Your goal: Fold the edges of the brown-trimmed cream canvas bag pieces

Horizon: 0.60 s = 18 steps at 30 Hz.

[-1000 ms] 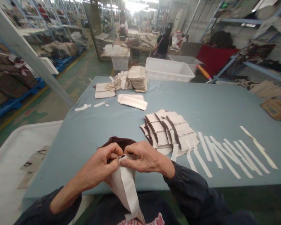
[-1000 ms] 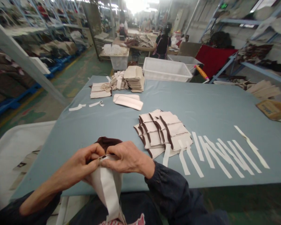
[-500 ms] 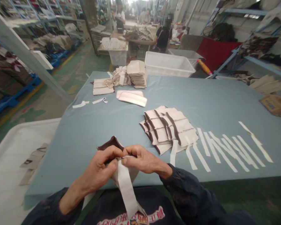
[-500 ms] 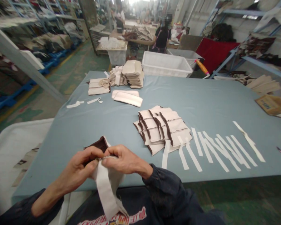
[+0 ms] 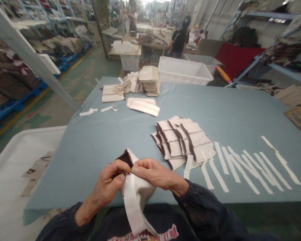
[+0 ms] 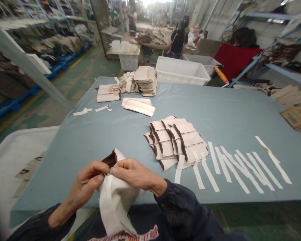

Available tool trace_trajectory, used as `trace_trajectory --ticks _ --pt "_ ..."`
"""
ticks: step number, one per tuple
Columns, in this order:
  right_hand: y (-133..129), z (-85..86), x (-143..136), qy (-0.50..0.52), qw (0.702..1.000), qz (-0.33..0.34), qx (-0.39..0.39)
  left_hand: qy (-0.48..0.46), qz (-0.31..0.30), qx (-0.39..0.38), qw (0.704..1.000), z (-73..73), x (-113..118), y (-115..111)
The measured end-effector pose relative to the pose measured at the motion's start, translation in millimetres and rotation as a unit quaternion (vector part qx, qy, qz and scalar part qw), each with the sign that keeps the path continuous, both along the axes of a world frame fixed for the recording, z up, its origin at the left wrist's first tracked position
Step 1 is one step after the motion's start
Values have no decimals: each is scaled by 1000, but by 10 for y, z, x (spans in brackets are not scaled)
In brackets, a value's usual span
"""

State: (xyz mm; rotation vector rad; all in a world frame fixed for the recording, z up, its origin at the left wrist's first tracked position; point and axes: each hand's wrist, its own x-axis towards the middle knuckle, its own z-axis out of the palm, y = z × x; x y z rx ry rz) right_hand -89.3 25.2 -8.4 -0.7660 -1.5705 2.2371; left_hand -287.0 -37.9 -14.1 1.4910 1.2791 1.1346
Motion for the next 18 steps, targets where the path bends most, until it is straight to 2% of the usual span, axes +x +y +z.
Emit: trace_trajectory --ticks 2,5,8,9,11,15,18 --pt "28 111 38 -22 989 -17 144 -1 -2 -11 1000 20 0 22" --pt "55 242 90 -50 942 -26 330 11 -12 2 1000 51 -4 63" --pt "55 292 122 -59 911 -39 407 49 -34 59 996 94 2 107" --pt "49 294 127 -62 912 -48 402 58 -48 81 994 113 7 120" --pt "26 287 126 -63 935 -60 345 59 -83 123 987 150 19 142" --pt "-47 230 85 -39 987 -63 144 67 -122 179 974 163 25 165" --pt "-110 152 38 6 997 -82 10 99 -134 192 967 98 7 188"
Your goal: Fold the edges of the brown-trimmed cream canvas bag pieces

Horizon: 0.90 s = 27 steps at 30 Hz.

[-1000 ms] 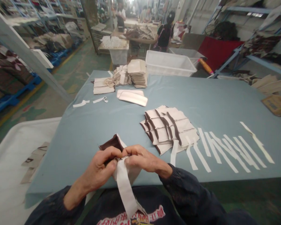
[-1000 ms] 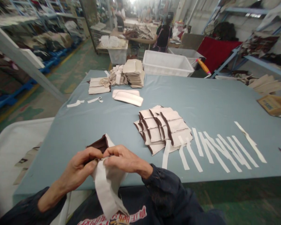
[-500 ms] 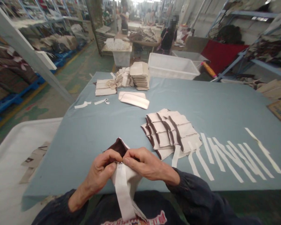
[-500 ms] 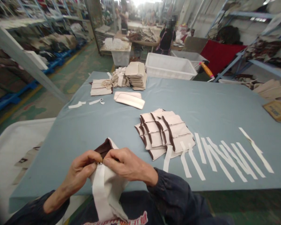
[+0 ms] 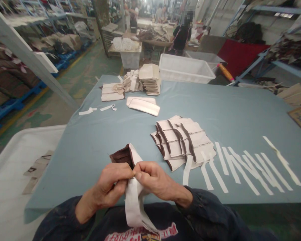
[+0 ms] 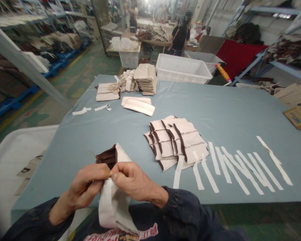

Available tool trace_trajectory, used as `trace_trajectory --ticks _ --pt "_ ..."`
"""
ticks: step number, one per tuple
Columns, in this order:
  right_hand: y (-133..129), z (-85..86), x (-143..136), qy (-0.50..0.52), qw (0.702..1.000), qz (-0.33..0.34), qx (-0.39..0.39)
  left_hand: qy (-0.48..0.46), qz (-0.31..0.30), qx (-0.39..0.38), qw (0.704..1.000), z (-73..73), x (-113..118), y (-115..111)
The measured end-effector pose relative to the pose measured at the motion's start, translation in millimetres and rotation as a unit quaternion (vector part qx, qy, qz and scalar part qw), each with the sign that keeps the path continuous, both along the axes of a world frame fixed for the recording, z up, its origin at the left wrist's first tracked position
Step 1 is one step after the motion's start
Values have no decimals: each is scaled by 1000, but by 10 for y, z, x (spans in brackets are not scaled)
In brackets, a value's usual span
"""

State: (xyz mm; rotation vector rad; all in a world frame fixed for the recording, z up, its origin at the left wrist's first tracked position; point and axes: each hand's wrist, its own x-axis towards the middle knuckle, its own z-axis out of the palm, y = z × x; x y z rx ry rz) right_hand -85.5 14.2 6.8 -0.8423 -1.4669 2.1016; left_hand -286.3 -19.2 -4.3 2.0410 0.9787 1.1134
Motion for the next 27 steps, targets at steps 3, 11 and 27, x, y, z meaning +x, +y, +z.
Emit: trace_trajectory --ticks 3,11,27 --pt "-54 -72 -49 42 995 -38 -82 13 -15 26 999 -61 2 49" --pt "-40 -121 -114 97 979 -42 -174 -19 29 46 998 69 117 80" --pt "178 139 316 -96 912 -12 399 83 4 -233 969 394 33 123"
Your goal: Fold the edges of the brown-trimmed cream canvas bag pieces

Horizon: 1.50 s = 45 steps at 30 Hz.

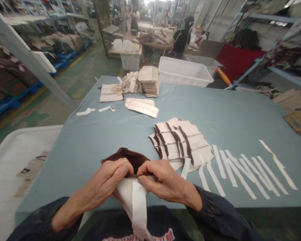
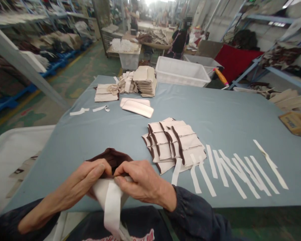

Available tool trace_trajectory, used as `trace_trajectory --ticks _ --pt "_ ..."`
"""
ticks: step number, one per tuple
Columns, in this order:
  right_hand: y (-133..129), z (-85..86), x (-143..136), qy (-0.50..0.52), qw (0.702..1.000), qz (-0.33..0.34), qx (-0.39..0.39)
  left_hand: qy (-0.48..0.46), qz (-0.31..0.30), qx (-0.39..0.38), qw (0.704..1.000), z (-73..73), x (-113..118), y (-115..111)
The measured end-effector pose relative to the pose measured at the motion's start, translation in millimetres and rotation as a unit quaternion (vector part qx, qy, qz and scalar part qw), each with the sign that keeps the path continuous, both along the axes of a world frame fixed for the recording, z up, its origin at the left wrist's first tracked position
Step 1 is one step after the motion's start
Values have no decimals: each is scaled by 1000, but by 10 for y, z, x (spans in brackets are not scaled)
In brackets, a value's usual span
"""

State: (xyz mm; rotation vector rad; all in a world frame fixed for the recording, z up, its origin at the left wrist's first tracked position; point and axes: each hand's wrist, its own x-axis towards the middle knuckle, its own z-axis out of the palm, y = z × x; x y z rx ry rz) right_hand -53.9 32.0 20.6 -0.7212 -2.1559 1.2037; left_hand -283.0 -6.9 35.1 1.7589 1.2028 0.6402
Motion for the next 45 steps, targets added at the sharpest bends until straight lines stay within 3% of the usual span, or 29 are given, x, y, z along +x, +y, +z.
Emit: trace_trajectory --ticks 2,4,11,14,19,25,28,30,33,35,38,41,45 --pt "11 6 16 3 998 13 53 14 -32 8 999 -20 1 18" --pt "12 12 30 6 998 19 54 30 -64 29 997 -43 -4 25" --pt "-31 -49 43 4 986 33 -165 72 -125 122 982 -80 -84 -50" --pt "-30 -81 43 3 979 56 -194 64 -128 120 982 -114 -119 -83" --pt "-15 -8 14 -10 997 76 -31 48 -102 88 990 -145 -100 -78" --pt "-12 44 -25 -44 993 55 93 61 -65 70 994 -14 30 -64" --pt "-18 40 -26 -37 994 35 101 18 -53 13 998 -15 64 -58" --pt "-24 36 -28 -16 996 34 79 -53 -43 -79 995 -74 67 -65" --pt "-33 28 -33 -7 998 44 51 -151 2 -217 964 -202 45 -88" --pt "-38 25 -32 -8 997 51 51 -176 22 -247 953 -262 20 -96" --pt "-46 34 -18 -16 995 62 73 -129 5 -195 972 -258 -17 -84" --pt "-53 58 -5 -38 992 72 95 -53 -43 -79 995 -175 -39 -76" --pt "-74 68 -9 -40 990 79 110 11 -77 66 995 -70 -26 -149"
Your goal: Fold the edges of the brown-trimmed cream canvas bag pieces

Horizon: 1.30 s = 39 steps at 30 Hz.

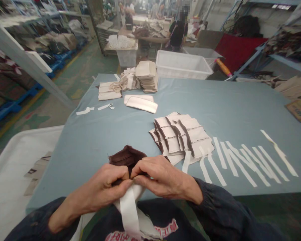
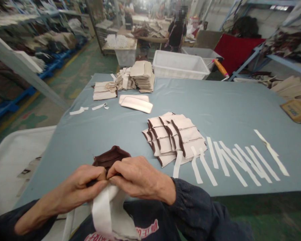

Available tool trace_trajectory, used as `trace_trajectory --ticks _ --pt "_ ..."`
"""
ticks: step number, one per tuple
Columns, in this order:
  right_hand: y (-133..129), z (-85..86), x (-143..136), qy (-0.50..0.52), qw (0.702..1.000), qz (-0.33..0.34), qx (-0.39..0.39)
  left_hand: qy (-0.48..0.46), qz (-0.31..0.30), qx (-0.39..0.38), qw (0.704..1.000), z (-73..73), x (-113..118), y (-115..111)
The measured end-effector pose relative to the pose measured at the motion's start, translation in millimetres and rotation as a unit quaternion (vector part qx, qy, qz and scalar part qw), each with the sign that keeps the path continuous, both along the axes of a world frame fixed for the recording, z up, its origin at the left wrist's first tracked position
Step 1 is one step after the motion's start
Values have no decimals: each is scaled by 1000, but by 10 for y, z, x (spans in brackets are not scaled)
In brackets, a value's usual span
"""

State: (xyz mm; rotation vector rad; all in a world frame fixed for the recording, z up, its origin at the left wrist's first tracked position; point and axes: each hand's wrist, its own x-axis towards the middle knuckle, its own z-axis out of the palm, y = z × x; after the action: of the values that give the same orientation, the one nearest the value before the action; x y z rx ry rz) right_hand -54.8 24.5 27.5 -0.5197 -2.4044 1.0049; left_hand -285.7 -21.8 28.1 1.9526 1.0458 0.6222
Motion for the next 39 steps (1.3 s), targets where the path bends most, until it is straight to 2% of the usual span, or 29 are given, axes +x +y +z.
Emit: trace_trajectory --ticks 6,11,13,16,19,23,30,36,39 --pt "-102 -71 32 56 998 2 -30 5 4 84 996 130 149 -219" --pt "-219 -58 59 95 991 -6 -90 -25 5 89 996 135 232 -326" --pt "-227 -46 38 99 984 -5 -145 -59 5 60 996 107 213 -315" --pt "-198 -70 6 99 959 -7 -267 -95 -1 -36 995 94 131 -236" --pt "-168 -126 11 103 938 -17 -330 -82 -33 -116 989 123 18 -141" --pt "-174 -144 41 94 939 -29 -330 -51 -49 -113 991 163 -88 -109" --pt "-230 -7 -130 54 952 3 -300 -30 -26 -114 993 218 -130 -209" --pt "-458 -113 -348 148 913 11 -379 -105 7 -178 978 165 -180 -301" --pt "-530 -127 -318 156 920 7 -360 -121 26 -171 978 122 -219 -318"
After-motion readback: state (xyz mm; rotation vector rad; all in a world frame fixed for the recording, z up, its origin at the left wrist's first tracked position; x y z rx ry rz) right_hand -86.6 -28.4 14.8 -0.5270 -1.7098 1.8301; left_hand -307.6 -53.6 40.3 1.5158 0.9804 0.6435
